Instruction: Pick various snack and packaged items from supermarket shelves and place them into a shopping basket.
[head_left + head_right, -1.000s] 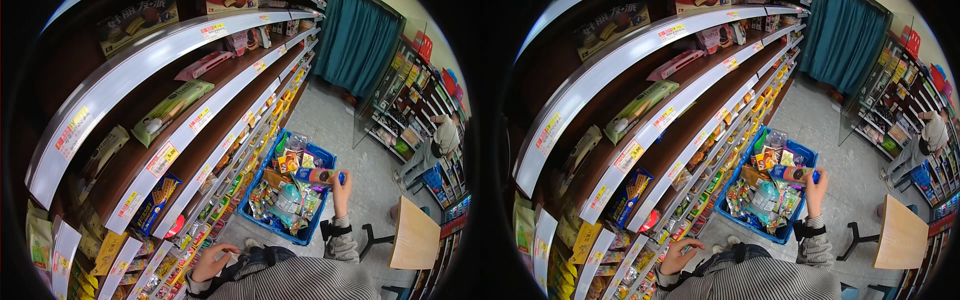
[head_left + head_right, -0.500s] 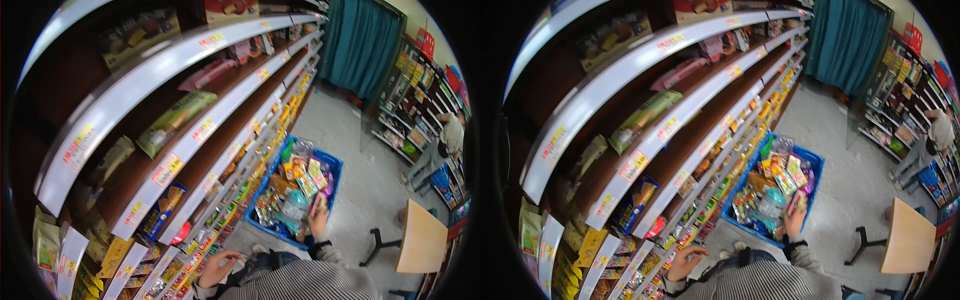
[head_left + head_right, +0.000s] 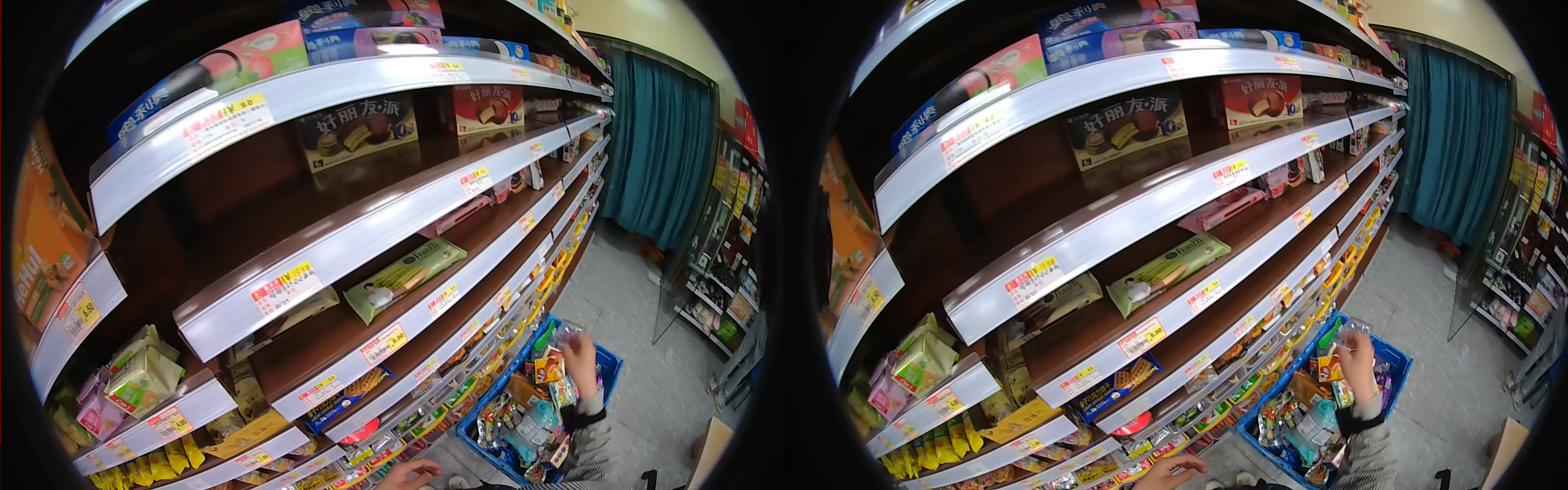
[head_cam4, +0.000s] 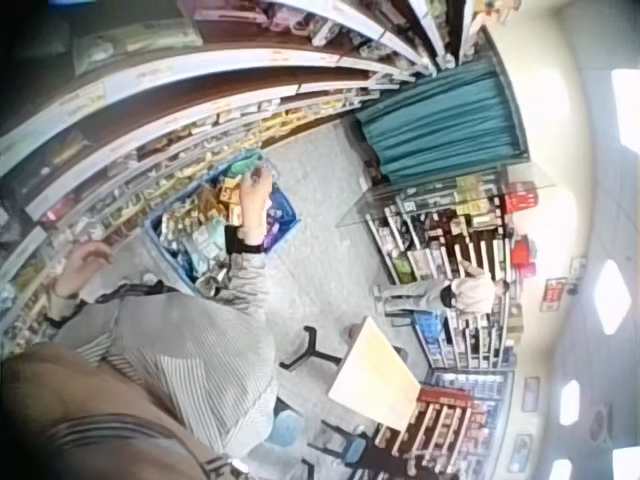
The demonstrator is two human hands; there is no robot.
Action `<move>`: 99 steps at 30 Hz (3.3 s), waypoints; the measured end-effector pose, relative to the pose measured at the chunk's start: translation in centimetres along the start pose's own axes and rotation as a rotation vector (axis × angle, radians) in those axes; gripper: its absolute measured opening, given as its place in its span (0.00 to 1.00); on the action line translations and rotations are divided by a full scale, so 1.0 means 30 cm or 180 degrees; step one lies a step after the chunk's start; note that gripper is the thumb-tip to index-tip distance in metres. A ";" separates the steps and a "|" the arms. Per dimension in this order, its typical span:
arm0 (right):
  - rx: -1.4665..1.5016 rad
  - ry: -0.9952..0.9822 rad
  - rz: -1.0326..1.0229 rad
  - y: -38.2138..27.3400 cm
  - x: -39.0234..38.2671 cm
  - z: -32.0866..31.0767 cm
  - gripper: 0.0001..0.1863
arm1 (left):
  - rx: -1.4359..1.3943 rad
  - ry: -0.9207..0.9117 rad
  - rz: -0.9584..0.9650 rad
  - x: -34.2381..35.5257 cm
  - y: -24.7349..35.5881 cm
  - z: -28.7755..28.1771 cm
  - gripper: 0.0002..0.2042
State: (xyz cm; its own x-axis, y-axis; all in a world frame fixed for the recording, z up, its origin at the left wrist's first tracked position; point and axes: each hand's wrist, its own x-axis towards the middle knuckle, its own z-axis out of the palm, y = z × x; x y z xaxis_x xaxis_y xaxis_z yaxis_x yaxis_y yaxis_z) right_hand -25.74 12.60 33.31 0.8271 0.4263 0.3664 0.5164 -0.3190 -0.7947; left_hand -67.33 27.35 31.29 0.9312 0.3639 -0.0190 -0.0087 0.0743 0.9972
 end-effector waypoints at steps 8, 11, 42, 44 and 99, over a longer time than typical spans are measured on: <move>0.0829 0.0703 -0.2511 -1.003 0.465 -0.041 0.18 | 0.0310 0.0162 0.0167 0.004 0.009 -0.072 0.11; 0.1160 0.0831 -0.2979 -1.221 0.580 -0.050 0.19 | 0.0225 0.0166 0.0116 -0.011 0.018 -0.095 0.12; 0.2301 -0.0574 -0.2174 -1.598 0.916 -0.014 0.23 | 0.0103 0.0452 0.0283 -0.067 0.039 -0.126 0.12; 0.3026 -0.0559 -0.2089 -1.566 0.886 -0.041 0.21 | 0.0088 0.0514 0.0314 -0.070 0.029 -0.120 0.11; -0.1079 -0.0998 0.1168 0.326 -0.393 0.293 0.27 | 0.1039 -0.0252 0.3657 -0.276 0.592 0.078 0.08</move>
State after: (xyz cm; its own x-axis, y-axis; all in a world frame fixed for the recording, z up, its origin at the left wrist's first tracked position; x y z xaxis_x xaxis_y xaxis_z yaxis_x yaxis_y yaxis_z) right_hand -32.39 11.90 16.98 0.8867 0.4502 -0.1050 0.2935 -0.7237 -0.6245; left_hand -74.36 23.49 49.34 0.4593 0.0042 0.8882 -0.7681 -0.5003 0.3996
